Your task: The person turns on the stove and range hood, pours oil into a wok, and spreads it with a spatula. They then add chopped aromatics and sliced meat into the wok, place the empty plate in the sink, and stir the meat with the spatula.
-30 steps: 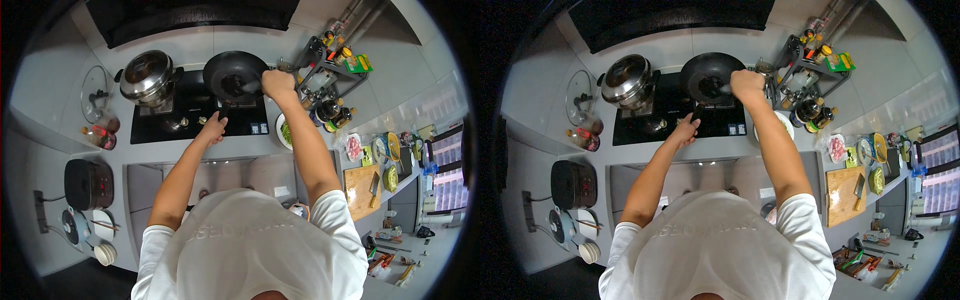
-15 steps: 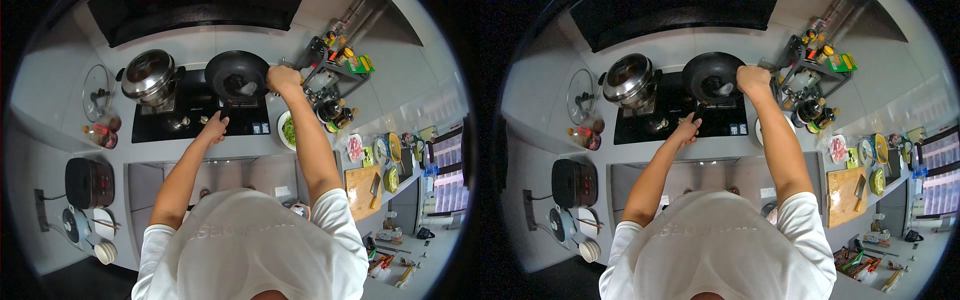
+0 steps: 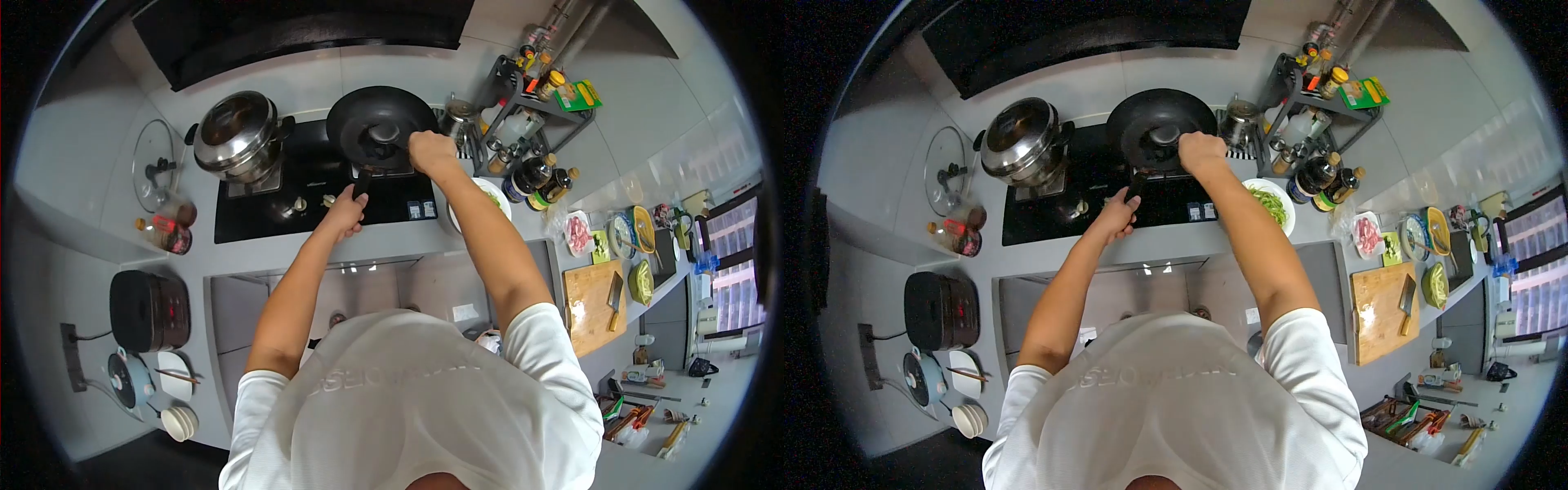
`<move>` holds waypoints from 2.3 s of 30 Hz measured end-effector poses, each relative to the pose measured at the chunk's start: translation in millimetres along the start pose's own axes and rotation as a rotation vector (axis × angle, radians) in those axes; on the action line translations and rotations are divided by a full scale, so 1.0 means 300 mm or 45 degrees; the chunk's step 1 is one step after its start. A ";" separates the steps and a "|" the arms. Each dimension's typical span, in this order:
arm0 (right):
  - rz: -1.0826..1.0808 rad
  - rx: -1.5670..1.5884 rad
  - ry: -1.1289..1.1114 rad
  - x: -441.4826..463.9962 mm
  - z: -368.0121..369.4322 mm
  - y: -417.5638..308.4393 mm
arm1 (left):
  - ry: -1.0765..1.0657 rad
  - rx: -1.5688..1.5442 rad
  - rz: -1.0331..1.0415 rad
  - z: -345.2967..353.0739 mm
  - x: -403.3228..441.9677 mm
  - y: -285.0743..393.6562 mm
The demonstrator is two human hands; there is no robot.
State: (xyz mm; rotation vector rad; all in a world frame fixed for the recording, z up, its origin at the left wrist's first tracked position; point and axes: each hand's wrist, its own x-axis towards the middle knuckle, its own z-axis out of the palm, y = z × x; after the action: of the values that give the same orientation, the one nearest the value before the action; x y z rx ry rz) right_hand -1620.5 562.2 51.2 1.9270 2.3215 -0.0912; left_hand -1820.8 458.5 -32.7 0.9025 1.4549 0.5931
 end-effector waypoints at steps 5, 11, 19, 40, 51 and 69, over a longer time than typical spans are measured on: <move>-0.044 0.100 0.004 0.016 0.043 -0.086 | 0.005 -0.027 0.026 0.003 0.007 -0.011; -0.138 0.083 -0.057 0.063 0.055 -0.212 | 0.035 0.014 0.051 0.021 0.001 -0.008; 0.009 0.116 -0.525 0.182 0.018 -0.385 | -0.106 -0.088 0.162 -0.021 0.128 -0.096; -0.006 -0.052 -0.276 0.076 0.047 -0.003 | -0.055 -0.004 -0.011 -0.036 0.008 -0.015; -0.203 -0.048 -0.094 -0.150 -0.136 -0.093 | -0.027 -0.082 0.029 0.002 0.003 -0.012; -0.030 0.050 0.010 -0.048 -0.018 0.009 | -0.071 -0.357 -0.036 0.054 0.051 -0.037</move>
State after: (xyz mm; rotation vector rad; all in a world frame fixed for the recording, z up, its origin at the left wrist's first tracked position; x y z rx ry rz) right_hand -1615.6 549.4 58.6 1.9217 2.3651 -0.1331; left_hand -1805.8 462.0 -52.3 0.6716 1.2935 0.7246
